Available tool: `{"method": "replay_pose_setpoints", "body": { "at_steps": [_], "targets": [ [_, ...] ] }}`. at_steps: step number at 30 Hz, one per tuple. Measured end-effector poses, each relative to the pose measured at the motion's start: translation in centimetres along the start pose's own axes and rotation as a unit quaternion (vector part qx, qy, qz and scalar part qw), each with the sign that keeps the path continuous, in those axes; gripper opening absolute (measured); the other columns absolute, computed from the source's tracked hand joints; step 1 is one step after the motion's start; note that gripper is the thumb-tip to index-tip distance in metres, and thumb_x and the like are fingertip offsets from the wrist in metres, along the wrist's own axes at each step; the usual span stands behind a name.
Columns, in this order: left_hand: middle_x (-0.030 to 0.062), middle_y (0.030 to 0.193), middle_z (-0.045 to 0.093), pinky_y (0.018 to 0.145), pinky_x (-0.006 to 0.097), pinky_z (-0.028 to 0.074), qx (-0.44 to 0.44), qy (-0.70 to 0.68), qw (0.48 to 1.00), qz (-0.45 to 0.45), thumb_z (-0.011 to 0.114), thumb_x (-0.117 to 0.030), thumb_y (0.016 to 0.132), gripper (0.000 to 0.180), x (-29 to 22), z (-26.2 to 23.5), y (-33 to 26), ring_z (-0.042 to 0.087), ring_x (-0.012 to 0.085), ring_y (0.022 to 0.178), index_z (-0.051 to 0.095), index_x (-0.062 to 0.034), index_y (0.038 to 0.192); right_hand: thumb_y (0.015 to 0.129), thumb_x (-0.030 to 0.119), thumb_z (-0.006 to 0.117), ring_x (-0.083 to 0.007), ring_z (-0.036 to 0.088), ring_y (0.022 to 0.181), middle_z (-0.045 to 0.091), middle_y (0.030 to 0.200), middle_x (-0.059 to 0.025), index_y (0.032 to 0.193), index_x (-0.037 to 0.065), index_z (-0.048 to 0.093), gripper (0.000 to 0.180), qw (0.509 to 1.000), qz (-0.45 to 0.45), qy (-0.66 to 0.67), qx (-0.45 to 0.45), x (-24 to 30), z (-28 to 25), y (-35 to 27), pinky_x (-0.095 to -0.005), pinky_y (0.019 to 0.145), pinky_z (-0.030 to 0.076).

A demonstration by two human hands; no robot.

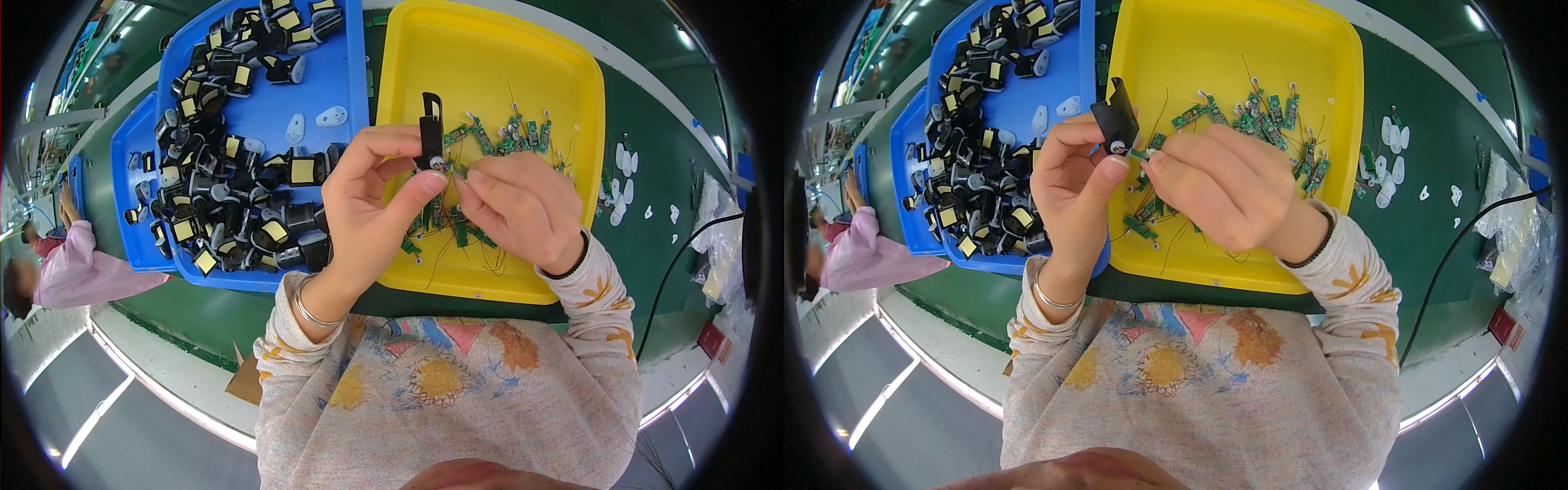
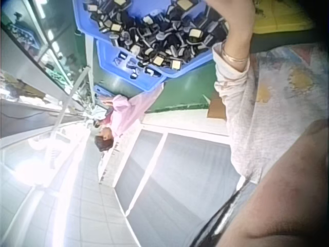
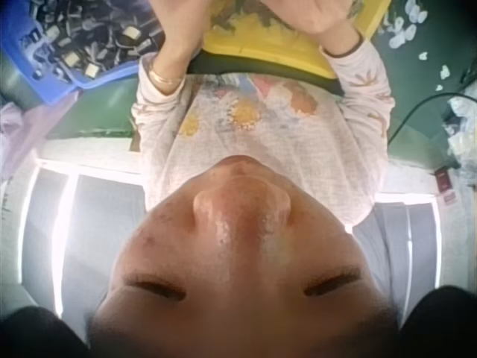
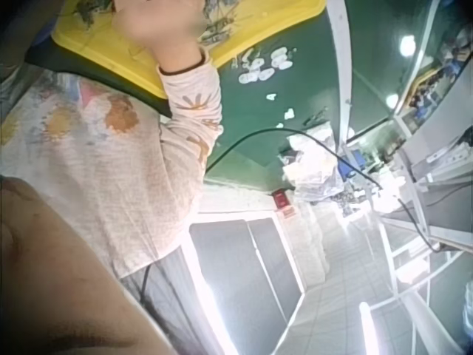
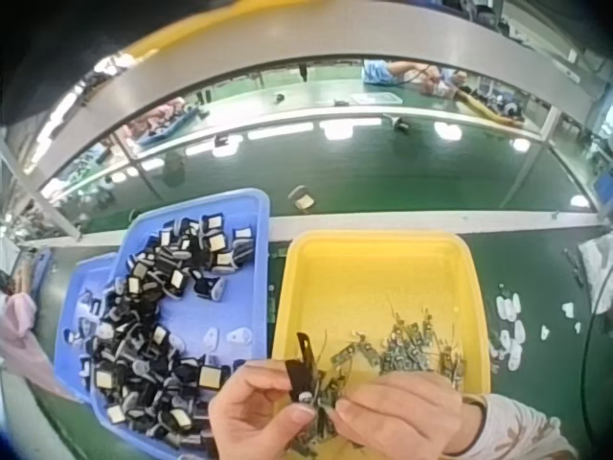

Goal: The person repeatedly picks small black plastic housings from a blue bin and green circuit boards from a yellow bin, then inserts the boards into the housings by hand. The assembled units are placed back into the blue bin. The process is continuous and repetitive throughout the clip.

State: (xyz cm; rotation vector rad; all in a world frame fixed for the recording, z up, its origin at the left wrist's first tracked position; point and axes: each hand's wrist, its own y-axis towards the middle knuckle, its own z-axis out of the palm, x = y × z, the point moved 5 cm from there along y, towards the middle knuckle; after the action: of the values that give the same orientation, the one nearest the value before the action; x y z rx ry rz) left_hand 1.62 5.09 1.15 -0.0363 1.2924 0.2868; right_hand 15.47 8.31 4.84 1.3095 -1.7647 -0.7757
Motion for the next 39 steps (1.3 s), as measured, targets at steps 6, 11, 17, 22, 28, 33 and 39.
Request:
{"method": "replay_pose_setpoints", "body": {
  "at_steps": [6, 11, 17, 22, 28, 33, 39],
  "targets": [
    [0.009, 0.101, 0.052, 0.083, 0.029, 0.044, 0.014, 0.02, 1.0, 0.009, 0.063, 0.004, 0.074, 0.024, -0.1, -0.1, 0.0, 0.053, 0.0156, 0.094, 0.053, 0.0015, 0.095, 0.061, 0.0, 0.068, -0.0206, 0.055, 0.052, 0.057, 0.07, -0.0117, 0.079, -0.003, 0.057, 0.021, 1.0, -0.003, -0.006, -0.001, 0.1, 0.0, 0.0, -0.0242, 0.043, 0.044],
    [0.01, 0.103, 0.051, 0.084, 0.03, 0.043, 0.027, -0.007, 1.0, 0.003, 0.058, 0.004, 0.077, 0.022, 0.0, 0.2, 0.1, 0.051, 0.017, 0.099, 0.05, 0.0013, 0.097, 0.063, -0.001, 0.07, -0.0214, 0.057, 0.054, 0.059, 0.071, -0.0104, 0.084, 0.0, 0.055, 0.026, 0.999, 0.019, 0.002, 0.034, 0.1, 0.1, 0.0, -0.0258, 0.045, 0.046],
    [0.0109, 0.103, 0.049, 0.087, 0.03, 0.04, 0.055, -0.063, 0.997, 0.005, 0.054, 0.003, 0.08, 0.017, -0.1, 0.4, 0.0, 0.047, 0.0196, 0.104, 0.049, 0.0023, 0.096, 0.066, 0.0, 0.069, -0.0198, 0.056, 0.055, 0.058, 0.071, -0.0094, 0.082, 0.001, 0.056, 0.021, 0.992, 0.099, 0.069, 0.041, -0.3, 0.3, 0.2, -0.0243, 0.047, 0.045],
    [0.0109, 0.103, 0.049, 0.085, 0.028, 0.041, 0.065, -0.065, 0.996, 0.004, 0.054, 0.002, 0.08, 0.016, -0.4, 0.1, -0.1, 0.048, 0.0182, 0.103, 0.049, 0.0024, 0.095, 0.072, 0.003, 0.066, -0.0126, 0.057, 0.058, 0.06, 0.074, -0.008, 0.084, 0.0, 0.058, 0.015, 0.891, 0.355, 0.277, 0.062, -1.5, 1.2, -0.7, -0.0222, 0.051, 0.045],
    [0.0127, 0.11, 0.047, 0.079, 0.029, 0.048, 0.053, 0.04, 0.998, -0.003, 0.063, 0.001, 0.074, 0.023, -0.4, 0.1, 0.5, 0.052, 0.018, 0.099, 0.049, 0.0001, 0.093, 0.076, 0.003, 0.064, -0.0092, 0.056, 0.061, 0.061, 0.077, -0.0057, 0.084, -0.001, 0.058, 0.011, 0.776, 0.475, 0.413, 0.022, -2.6, 2.0, -1.8, -0.0207, 0.055, 0.044],
    [0.0175, 0.118, 0.046, 0.086, 0.035, 0.045, 0.04, 0.018, 0.998, -0.045, 0.07, 0.001, 0.065, 0.03, 0.7, -0.4, 0.7, 0.051, 0.0243, 0.104, 0.046, -0.0022, 0.083, 0.074, 0.013, 0.063, -0.0252, 0.059, 0.068, 0.06, 0.077, -0.0075, 0.082, 0.007, 0.06, 0.01, 0.914, 0.326, 0.226, 0.085, -2.5, 1.5, -1.5, -0.0309, 0.059, 0.046],
    [0.0201, 0.111, 0.052, 0.093, 0.036, 0.037, 0.03, 0.052, 0.997, -0.057, 0.072, -0.002, 0.062, 0.036, 1.7, -2.0, 0.5, 0.051, 0.025, 0.104, 0.041, -0.0055, 0.079, 0.074, 0.012, 0.062, -0.0252, 0.056, 0.067, 0.056, 0.075, -0.007, 0.082, 0.007, 0.058, 0.01, 0.966, 0.181, 0.179, 0.055, -2.0, 1.1, -0.8, -0.0325, 0.058, 0.045]
  ]
}}
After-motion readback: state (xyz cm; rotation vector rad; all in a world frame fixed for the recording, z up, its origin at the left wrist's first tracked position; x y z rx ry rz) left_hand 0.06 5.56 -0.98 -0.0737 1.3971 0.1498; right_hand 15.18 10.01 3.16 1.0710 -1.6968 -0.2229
